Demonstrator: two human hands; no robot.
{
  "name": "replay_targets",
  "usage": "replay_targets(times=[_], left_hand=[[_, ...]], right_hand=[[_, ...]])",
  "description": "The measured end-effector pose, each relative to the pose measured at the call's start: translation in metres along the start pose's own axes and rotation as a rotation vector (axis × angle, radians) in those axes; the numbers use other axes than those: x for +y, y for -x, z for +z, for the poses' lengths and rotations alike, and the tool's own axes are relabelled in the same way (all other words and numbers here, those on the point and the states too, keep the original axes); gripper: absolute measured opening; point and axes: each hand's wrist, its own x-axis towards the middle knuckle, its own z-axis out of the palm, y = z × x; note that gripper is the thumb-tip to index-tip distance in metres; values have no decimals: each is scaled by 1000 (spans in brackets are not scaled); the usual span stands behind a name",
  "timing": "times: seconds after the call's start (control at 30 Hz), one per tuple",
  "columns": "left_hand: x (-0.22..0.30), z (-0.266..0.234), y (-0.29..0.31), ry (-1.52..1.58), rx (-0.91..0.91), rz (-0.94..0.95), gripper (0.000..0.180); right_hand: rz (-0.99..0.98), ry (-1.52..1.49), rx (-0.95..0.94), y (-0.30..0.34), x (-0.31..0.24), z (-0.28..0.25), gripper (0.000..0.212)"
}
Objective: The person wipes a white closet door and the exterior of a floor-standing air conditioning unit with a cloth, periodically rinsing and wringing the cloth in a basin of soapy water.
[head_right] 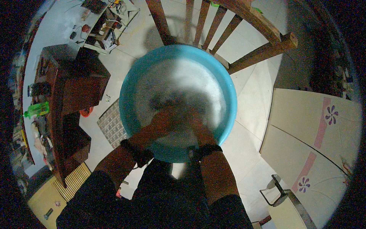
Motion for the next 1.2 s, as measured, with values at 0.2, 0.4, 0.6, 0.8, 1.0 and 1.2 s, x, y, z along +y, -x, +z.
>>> replay_targets(times=[0.2, 0.4, 0.6, 0.8, 1.0, 1.2], left_hand=[[36, -18, 17, 283, -91, 283, 34], [47, 3, 2, 443, -17, 323, 43], [38, -29, -15, 488, 81, -156, 48], [11, -36, -22, -225, -61, -26, 42], [-98, 61, -9, -386, -39, 42, 30], [14, -3, -5, -81, 84, 252, 24]], right_hand=[[345, -1268, -71, 40, -81, -26, 43], [183, -971, -74, 45, -82, -14, 45], [-62, -297, -24, 49, -94, 3, 48], [81, -1383, -25, 45, -108, -25, 52], [105, 71, 104, 34, -106, -17, 53], [74, -729, -225, 5, -9, -12, 57]])
